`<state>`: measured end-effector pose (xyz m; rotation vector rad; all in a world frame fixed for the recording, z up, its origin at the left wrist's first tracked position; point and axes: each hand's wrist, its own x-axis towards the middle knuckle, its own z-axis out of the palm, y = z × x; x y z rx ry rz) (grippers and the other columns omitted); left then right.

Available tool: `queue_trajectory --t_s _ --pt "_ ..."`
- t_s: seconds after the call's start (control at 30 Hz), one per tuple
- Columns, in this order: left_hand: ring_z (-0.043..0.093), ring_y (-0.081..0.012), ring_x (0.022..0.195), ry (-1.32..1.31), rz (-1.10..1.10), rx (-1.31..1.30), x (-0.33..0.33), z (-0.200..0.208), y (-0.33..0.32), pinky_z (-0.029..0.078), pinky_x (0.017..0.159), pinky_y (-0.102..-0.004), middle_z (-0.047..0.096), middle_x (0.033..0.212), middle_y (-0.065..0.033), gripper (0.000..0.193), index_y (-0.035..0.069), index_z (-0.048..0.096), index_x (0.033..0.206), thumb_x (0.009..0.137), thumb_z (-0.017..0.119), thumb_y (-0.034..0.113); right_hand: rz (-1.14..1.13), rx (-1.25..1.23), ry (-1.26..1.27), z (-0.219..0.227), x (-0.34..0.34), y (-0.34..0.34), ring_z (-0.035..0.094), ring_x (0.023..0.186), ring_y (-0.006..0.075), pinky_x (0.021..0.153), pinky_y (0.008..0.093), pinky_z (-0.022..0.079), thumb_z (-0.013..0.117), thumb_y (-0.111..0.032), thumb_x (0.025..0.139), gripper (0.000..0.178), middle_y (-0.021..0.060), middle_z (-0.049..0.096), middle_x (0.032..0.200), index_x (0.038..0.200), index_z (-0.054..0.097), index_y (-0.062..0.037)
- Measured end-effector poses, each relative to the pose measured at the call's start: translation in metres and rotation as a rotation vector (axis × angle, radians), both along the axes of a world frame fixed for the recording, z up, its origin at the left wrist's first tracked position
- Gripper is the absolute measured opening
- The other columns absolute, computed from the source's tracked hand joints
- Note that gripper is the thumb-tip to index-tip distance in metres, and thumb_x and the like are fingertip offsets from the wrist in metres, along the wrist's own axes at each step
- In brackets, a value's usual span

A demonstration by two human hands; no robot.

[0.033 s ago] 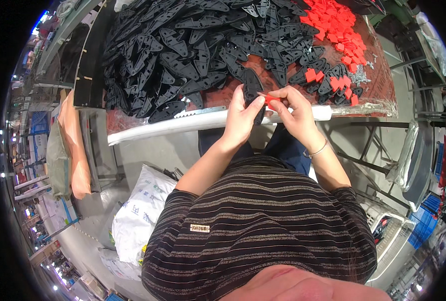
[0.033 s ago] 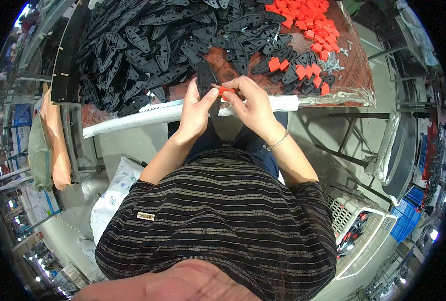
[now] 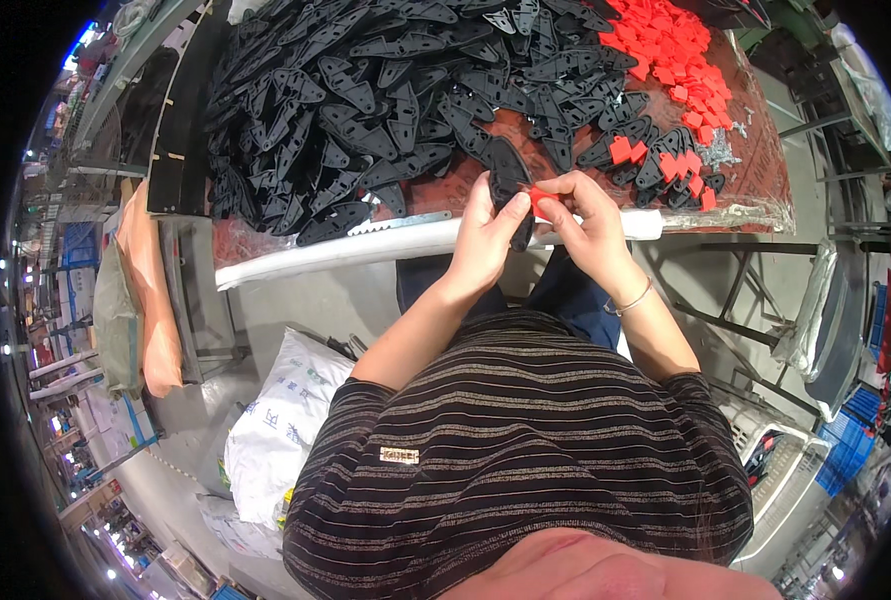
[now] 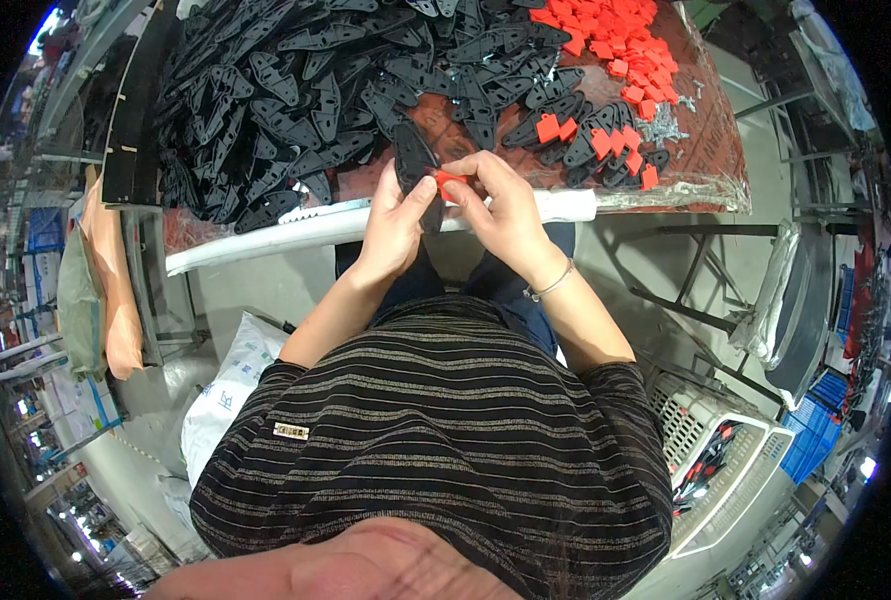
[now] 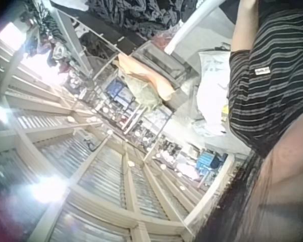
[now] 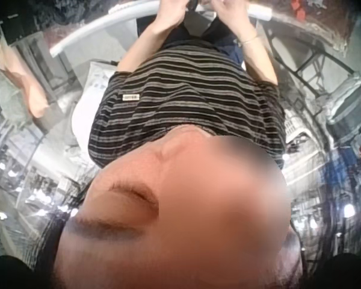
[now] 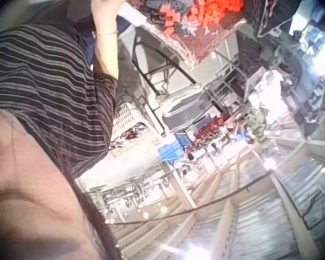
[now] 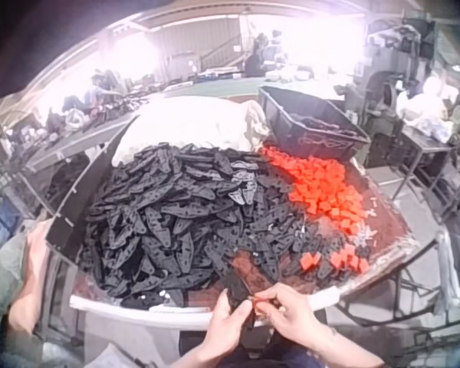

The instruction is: The person repeatedly picks a black plastic part and a red plastic part from piles on a table, snaps them together by hand, and places the assembled unit into a black tray. The process continues with multiple units being assembled and arranged in the tray.

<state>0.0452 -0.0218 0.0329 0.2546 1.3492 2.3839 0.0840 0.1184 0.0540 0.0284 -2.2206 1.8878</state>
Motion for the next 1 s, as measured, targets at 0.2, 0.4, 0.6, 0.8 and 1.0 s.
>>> queue_trajectory --t_s 0.2,0.4,0.6,0.8,1.0 --pt "0.053 -0.0120 0.092 -0.067 -0.117 0.055 0.006 0.013 -0.002 0.049 0.077 -0.0271 0.051 0.107 -0.0047 0.035 0.003 0.035 0.122 0.092 0.053 0.008 0.103 -0.023 -0.067 0.022 -0.002 0.007 0.057 0.075 0.0081 0.065 0.0227 0.049 0.065 -0.007 0.084 0.025 0.0039 0.057 0.092 0.105 0.054 -0.0009" --pt "0.053 -0.0138 0.095 -0.070 -0.351 0.006 0.015 0.022 0.005 0.051 0.071 -0.0304 0.047 0.114 -0.0058 0.054 0.008 0.022 0.136 0.093 0.054 0.014 0.335 -0.578 0.001 0.025 -0.022 -0.008 0.054 0.099 0.0156 0.088 0.0281 0.043 0.049 -0.029 0.094 0.047 0.0104 0.053 0.111 0.131 0.038 -0.0023" --pt "0.052 -0.0137 0.094 -0.168 -0.463 -0.099 0.020 0.025 0.002 0.050 0.070 -0.0284 0.047 0.113 -0.0063 0.058 0.007 0.014 0.140 0.094 0.049 0.009 0.088 -0.476 -0.006 0.004 -0.023 -0.015 0.055 0.071 0.0110 0.069 0.0264 0.047 0.048 -0.020 0.095 0.018 0.0040 0.052 0.078 0.100 0.046 -0.0028" --pt "0.052 -0.0141 0.091 -0.157 -0.502 -0.013 0.014 0.005 0.004 0.043 0.080 -0.0292 0.048 0.112 -0.0068 0.051 0.004 0.021 0.137 0.093 0.046 0.009 0.063 -0.480 0.070 -0.007 -0.026 -0.013 0.055 0.064 0.0099 0.062 0.0239 0.046 0.049 -0.016 0.094 0.014 0.0035 0.052 0.074 0.093 0.045 -0.0033" --pt "0.052 -0.0122 0.092 -0.211 -0.397 -0.126 0.011 -0.005 0.014 0.046 0.077 -0.0289 0.048 0.113 -0.0061 0.047 0.005 0.031 0.132 0.091 0.054 0.012 -0.014 0.140 0.003 -0.010 -0.031 0.021 0.053 0.077 0.0072 0.069 0.0223 0.044 0.059 -0.013 0.087 0.016 0.0025 0.057 0.084 0.097 0.055 -0.0020"
